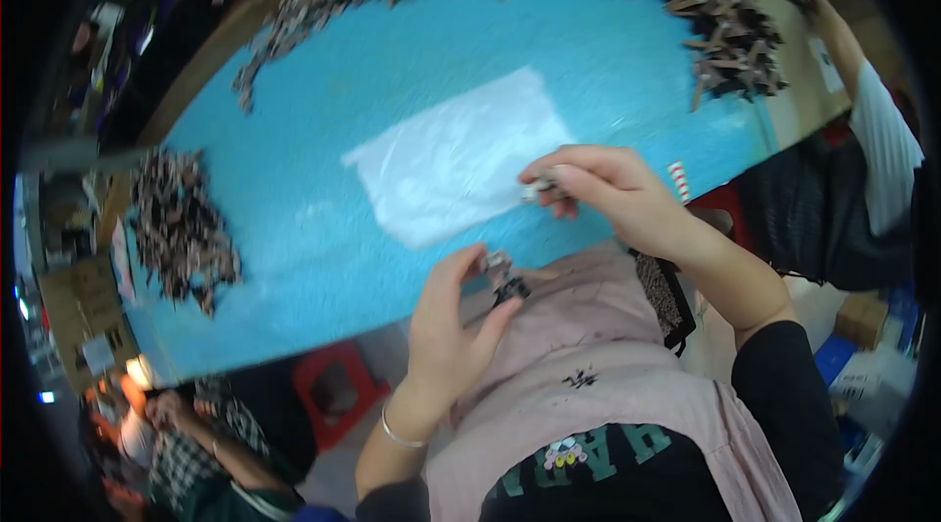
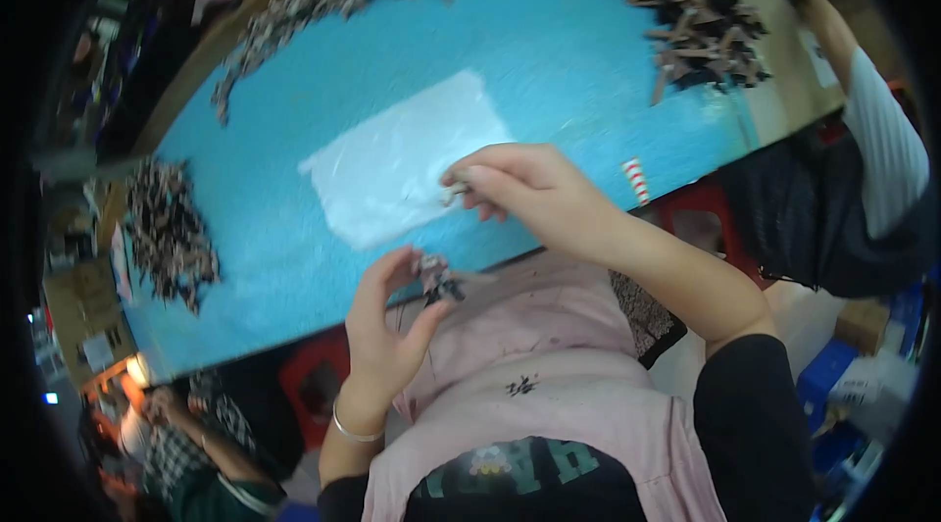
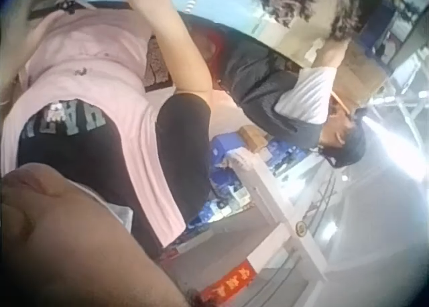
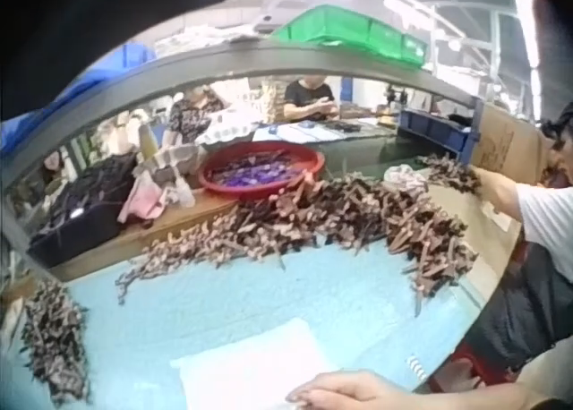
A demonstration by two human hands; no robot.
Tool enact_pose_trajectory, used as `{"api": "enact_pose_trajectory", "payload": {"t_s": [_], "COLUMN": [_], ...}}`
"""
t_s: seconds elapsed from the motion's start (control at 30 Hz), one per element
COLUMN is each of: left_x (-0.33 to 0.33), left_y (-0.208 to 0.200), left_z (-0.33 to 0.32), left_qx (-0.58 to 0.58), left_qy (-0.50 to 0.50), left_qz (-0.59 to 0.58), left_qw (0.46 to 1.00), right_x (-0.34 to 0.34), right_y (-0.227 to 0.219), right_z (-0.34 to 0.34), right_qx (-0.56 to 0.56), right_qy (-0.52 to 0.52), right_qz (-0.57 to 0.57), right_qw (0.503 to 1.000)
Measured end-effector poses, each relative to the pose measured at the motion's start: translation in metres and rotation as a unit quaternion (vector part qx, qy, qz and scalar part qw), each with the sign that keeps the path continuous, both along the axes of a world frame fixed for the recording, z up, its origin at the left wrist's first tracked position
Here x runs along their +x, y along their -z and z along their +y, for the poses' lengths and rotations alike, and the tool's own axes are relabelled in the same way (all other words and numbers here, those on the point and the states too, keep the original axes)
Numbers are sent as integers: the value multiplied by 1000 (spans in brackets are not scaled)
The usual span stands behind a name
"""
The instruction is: The person applies glue from a bottle to toy figurine parts, then repeatedly attaches pieces together by hand to assemble the figurines.
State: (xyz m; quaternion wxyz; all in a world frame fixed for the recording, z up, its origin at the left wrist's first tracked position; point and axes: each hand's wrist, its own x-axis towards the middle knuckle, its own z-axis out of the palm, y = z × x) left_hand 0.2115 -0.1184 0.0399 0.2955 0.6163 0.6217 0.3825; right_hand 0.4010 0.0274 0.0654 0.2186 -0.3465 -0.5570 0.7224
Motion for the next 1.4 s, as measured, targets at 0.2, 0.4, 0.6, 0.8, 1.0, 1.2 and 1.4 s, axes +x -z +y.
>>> {"api": "enact_pose_trajectory", "payload": {"t_s": [0.2,0.4,0.6,0.8,1.0,1.2,1.4], "left_x": [-1,0,1,1,-8,-9,-6], "left_y": [4,4,5,0,1,8,18], "left_z": [5,5,4,7,7,8,7], "left_qx": [-14,1,6,7,-6,-31,-8], "left_qy": [-18,-9,-4,3,16,-14,-37], "left_qz": [-51,-38,-36,-32,-118,-135,-160], "left_qw": [998,999,999,999,993,990,986], "right_x": [-6,-15,-17,-16,-18,-19,-19], "right_y": [3,9,13,13,11,10,8], "right_z": [-32,-44,-46,-47,-48,-44,-41], "right_qx": [155,236,269,245,126,90,76], "right_qy": [-73,-108,-108,-92,-75,-83,-84], "right_qz": [-29,-57,-47,-62,-79,-84,-120], "right_qw": [985,964,956,963,986,989,986]}}
